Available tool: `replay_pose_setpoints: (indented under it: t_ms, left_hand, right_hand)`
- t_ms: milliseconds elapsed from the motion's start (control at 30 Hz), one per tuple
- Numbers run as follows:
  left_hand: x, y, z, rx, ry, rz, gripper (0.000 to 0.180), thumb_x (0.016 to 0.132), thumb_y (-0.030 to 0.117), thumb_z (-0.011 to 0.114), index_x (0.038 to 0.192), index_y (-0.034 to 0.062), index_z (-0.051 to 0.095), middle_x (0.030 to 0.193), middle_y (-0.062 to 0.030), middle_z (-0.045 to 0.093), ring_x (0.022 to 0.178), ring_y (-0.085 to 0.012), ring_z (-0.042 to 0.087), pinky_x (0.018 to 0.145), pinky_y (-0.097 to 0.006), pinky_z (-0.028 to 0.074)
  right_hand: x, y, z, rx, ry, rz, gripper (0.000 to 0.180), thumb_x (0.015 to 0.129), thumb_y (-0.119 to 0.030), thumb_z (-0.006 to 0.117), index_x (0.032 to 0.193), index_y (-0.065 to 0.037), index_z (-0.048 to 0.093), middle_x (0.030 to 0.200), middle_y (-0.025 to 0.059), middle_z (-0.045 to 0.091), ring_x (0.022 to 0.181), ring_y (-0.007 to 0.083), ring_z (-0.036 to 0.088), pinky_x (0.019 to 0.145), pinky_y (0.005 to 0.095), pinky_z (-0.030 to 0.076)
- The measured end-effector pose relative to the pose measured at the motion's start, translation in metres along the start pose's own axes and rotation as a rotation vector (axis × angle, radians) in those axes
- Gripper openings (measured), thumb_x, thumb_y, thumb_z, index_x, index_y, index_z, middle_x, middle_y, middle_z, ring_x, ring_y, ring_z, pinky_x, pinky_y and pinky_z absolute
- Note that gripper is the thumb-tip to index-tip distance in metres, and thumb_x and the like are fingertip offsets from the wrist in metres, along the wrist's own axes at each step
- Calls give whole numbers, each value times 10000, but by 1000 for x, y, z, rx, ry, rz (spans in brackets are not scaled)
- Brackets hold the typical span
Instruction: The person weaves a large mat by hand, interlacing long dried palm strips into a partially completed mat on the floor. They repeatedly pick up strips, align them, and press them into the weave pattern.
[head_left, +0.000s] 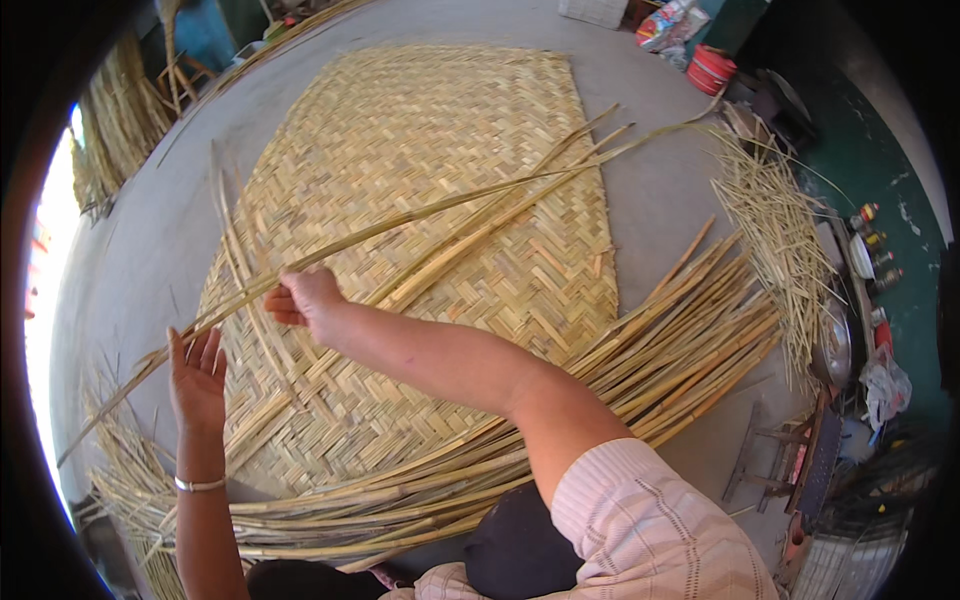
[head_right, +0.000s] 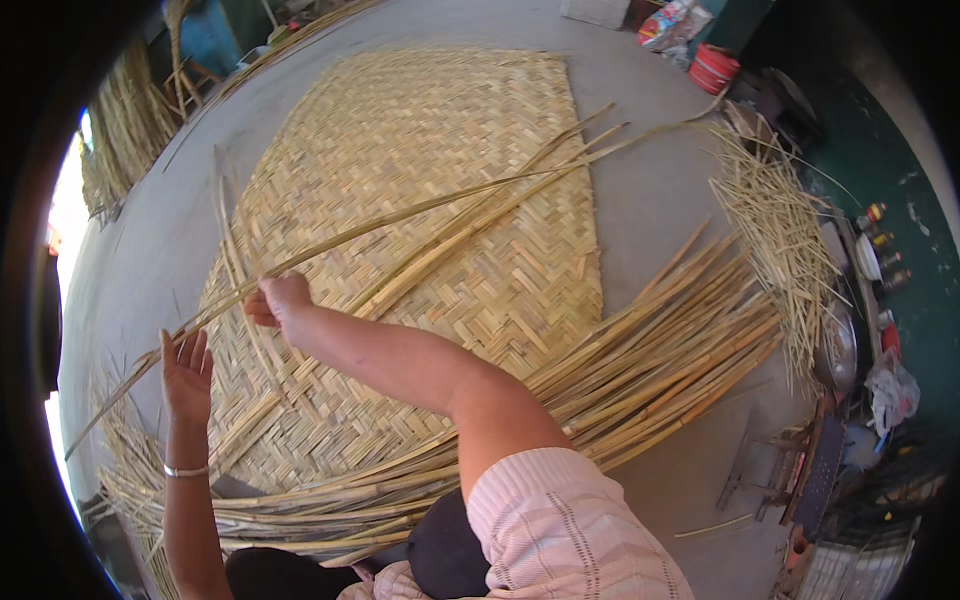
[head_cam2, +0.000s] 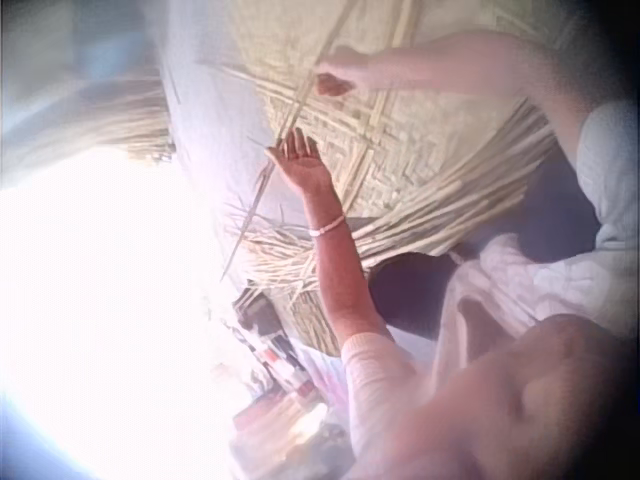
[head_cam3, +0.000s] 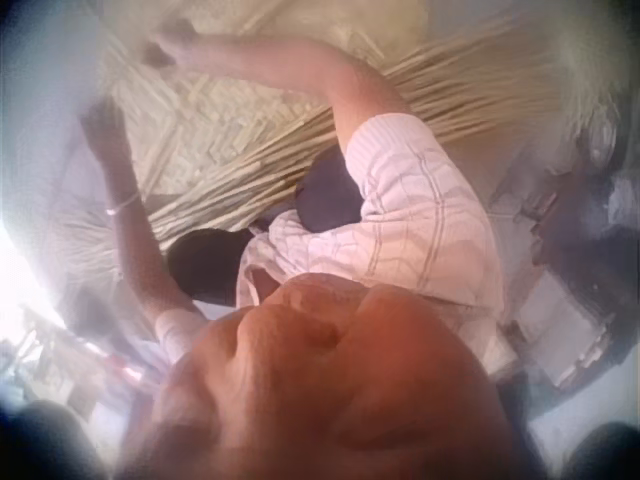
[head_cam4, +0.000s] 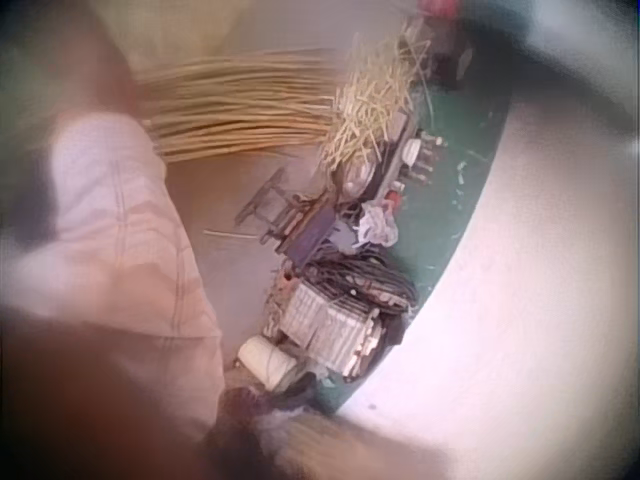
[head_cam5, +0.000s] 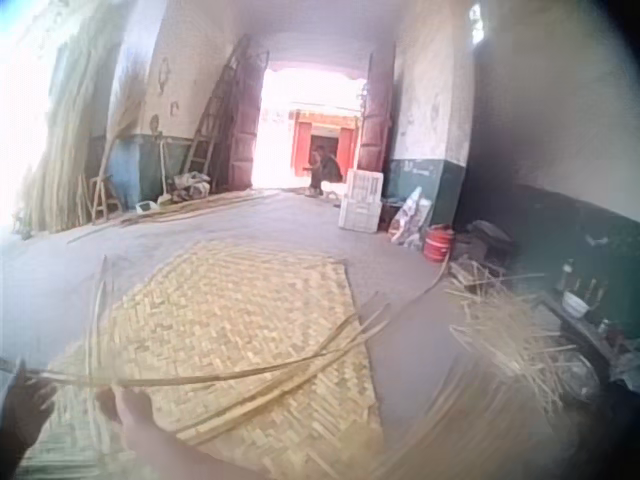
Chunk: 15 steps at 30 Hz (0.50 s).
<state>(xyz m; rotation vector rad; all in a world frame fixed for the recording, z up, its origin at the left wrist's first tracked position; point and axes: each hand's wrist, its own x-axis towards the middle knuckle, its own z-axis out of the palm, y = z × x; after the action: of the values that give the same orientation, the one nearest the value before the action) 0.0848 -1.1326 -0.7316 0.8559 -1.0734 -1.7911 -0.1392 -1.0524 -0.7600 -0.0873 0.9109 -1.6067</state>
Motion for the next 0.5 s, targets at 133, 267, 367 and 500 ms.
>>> replay_pose_setpoints:
  t_ms: [133,267,367,500]
  left_hand:
    - [25,12,-46,-8,56,39,395,1016,267,455,1373,98,450,1279,-55,535,1180,-194,531,939,-282,481]
    - [18,14,-81,64,196,94,434,1015,289,455,1400,92,416,1353,-71,477,1215,-180,504,948,-257,462]
    - [14,-12,-93,139,332,-102,454,979,358,522,1358,112,478,1303,-56,528,1197,-163,527,938,-250,441]
    - [11,-60,-113,179,286,-232,392,946,364,583,1249,115,574,1189,-32,622,1154,-151,572,891,-244,471]
  right_hand:
    - [23,-12,51,-57,-112,-240,135,958,-121,479,959,13,478,677,119,605,501,170,618,352,278,420]
    - [47,12,86,-302,-209,-285,113,950,-114,469,970,-3,478,647,126,594,445,177,592,356,292,421]
    - [62,54,51,-220,-78,-18,173,938,-138,466,1048,-6,444,672,140,608,474,203,620,348,320,433]
    - [63,94,-21,-315,16,177,216,931,-192,498,1056,-16,490,721,153,637,504,224,642,388,323,482]
